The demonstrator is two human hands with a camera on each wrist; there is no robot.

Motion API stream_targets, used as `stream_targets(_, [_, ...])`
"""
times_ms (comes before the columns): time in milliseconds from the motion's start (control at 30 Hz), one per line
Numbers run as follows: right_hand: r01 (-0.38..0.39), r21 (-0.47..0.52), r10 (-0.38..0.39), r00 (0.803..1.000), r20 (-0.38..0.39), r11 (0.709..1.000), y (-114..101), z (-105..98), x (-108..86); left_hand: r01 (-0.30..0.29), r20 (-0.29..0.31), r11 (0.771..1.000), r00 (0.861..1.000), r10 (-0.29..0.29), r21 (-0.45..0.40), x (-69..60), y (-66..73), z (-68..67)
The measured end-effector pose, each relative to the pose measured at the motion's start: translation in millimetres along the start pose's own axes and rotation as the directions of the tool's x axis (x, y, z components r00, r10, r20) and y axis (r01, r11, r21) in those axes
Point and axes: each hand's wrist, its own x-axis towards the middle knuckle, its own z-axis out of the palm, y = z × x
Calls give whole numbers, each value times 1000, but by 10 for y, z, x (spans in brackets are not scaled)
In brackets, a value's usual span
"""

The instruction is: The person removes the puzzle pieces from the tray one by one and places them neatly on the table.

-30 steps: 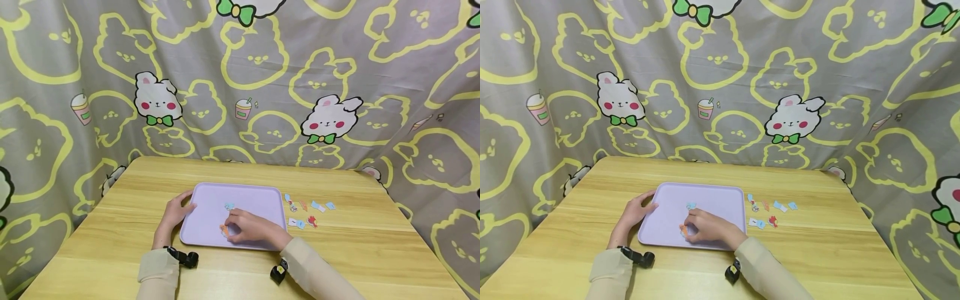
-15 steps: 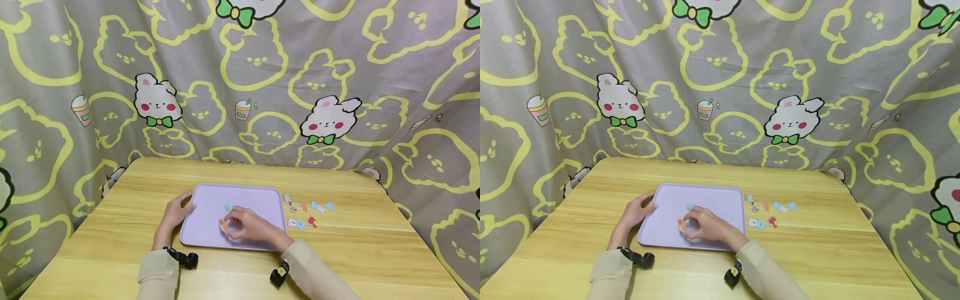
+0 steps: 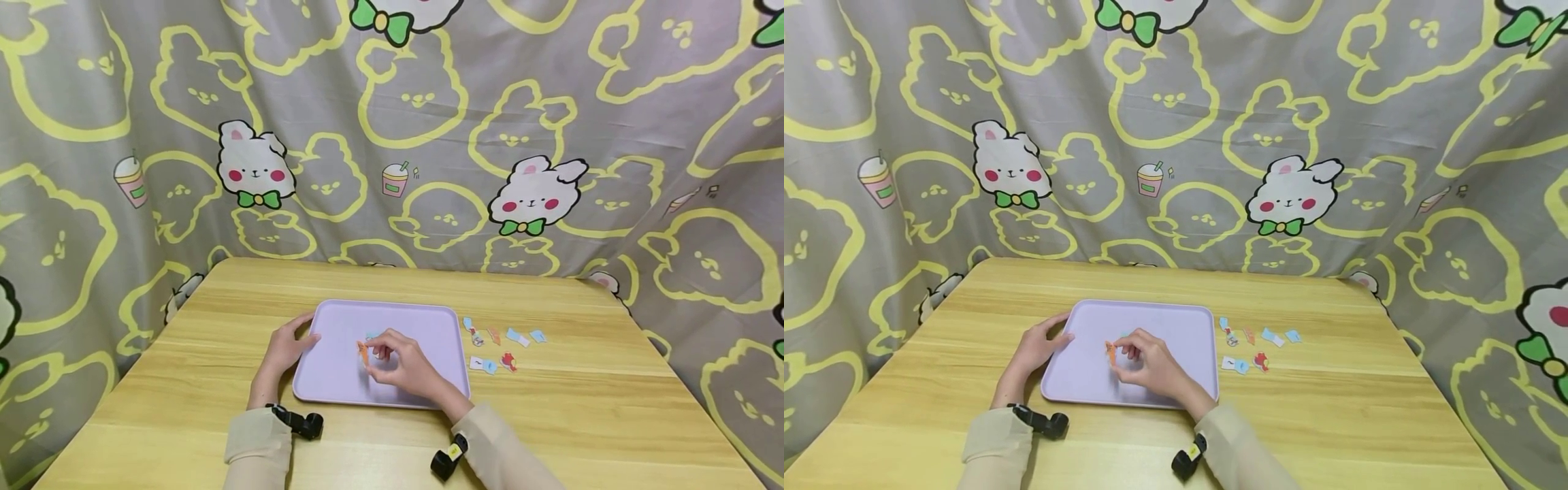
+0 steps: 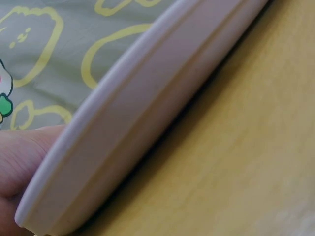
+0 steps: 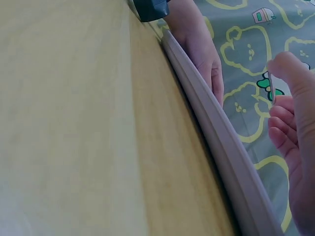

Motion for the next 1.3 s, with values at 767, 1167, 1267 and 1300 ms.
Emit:
stream_targets(767, [-20,-4,20,997,-75,1000,-334,-291,8,6,9,1000,1000,-6,-4,12,-3,-7])
stream_targets(1167, [-108,-31,105,991,-79,994,-261,-398,-113,3,3,1000,1000,-4,7,13,-4,4])
stream_targets(1267, [-119,-34,116,990,-84,992,-240,-430,-146,4,1,1000,1000,-4,11,14,-1,2])
stream_targets(1300, [-121,-36,117,989,-89,992,-235,-442,-156,6,3,1000,1000,-6,12,14,-1,0])
